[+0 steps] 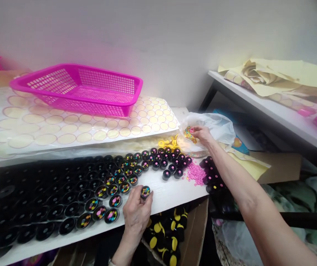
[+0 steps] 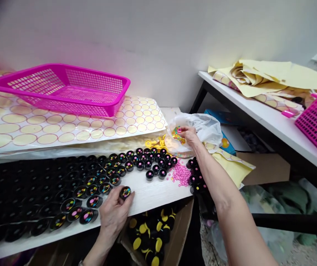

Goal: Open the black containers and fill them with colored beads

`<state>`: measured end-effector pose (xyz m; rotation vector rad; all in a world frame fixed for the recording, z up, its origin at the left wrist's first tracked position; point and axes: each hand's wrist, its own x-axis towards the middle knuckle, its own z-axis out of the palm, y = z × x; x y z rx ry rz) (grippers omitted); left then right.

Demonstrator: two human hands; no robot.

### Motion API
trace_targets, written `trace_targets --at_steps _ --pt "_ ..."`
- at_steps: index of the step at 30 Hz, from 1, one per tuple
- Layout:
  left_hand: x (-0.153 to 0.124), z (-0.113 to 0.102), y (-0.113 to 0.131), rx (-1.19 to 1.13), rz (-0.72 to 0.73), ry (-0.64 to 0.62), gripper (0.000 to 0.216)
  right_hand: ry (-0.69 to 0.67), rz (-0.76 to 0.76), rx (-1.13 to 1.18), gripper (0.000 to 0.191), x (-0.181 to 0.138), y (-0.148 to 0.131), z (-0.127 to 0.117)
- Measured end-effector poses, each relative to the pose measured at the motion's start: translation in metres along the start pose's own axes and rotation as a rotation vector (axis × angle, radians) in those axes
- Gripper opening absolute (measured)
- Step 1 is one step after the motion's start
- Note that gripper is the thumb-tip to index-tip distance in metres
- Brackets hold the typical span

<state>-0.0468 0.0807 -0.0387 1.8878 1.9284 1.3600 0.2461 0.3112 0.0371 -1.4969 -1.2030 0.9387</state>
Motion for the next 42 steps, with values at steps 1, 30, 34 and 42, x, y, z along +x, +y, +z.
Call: trace_targets --at_steps 1,30,34,42 --pt "0.000 0.000 0.000 -0.004 -0.002 -0.005 0.021 -0.025 -0.006 0.025 0.033 -0.005 -0.004 0.001" --pt "-0.007 -0.002 0.004 -0.111 -0.120 -0.114 0.013 -0.713 -0.685 -0.970 0.014 -0.123 -0.048 0.091" --pt "-0.006 -0.003 0.006 -0.089 -0.114 -0.119 0.010 -0.704 -0.747 -1.101 0.016 -0.126 -0.054 0.094" --pt "-0.004 -0.004 0.007 -0.082 -0.115 -0.123 0.011 -0.715 -0.840 -1.226 0.018 -0.132 -0.062 0.099"
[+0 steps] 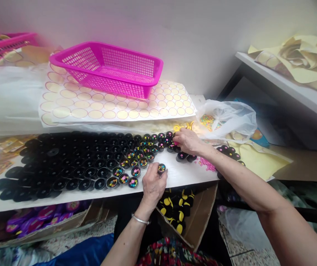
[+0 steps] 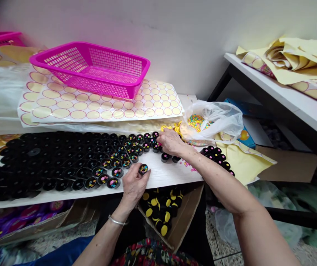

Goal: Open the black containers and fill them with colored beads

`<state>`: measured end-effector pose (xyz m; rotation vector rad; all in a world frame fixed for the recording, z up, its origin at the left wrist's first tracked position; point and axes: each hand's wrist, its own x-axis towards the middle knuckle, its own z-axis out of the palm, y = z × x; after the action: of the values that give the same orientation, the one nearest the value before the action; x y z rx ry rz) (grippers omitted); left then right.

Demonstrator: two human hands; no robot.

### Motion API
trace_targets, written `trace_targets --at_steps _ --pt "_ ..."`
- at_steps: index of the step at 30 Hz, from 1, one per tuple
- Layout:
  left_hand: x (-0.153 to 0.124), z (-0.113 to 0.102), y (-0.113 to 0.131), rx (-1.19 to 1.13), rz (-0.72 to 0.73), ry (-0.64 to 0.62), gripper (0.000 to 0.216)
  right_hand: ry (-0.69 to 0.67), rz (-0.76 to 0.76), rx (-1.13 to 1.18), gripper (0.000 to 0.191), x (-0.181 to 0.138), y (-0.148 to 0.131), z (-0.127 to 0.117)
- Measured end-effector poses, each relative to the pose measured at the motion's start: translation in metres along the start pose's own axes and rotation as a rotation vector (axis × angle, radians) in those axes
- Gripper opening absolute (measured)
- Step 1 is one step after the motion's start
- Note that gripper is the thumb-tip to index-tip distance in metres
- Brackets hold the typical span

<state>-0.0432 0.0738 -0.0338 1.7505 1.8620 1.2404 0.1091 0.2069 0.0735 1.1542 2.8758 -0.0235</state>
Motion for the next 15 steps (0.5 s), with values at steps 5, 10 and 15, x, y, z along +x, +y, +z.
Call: trace_targets --at_steps 5,10,15 --pt "0.001 0.000 0.000 0.010 0.014 0.014 0.012 0.129 0.074 0.186 0.017 -0.008 0.022 -0.003" --pt "0.001 0.000 -0.003 0.022 0.035 0.038 0.015 0.268 0.539 0.337 0.025 -0.025 0.107 0.012" --pt "0.002 0.001 -0.005 0.077 0.063 0.082 0.020 0.022 0.944 0.111 0.023 -0.027 0.172 0.035"
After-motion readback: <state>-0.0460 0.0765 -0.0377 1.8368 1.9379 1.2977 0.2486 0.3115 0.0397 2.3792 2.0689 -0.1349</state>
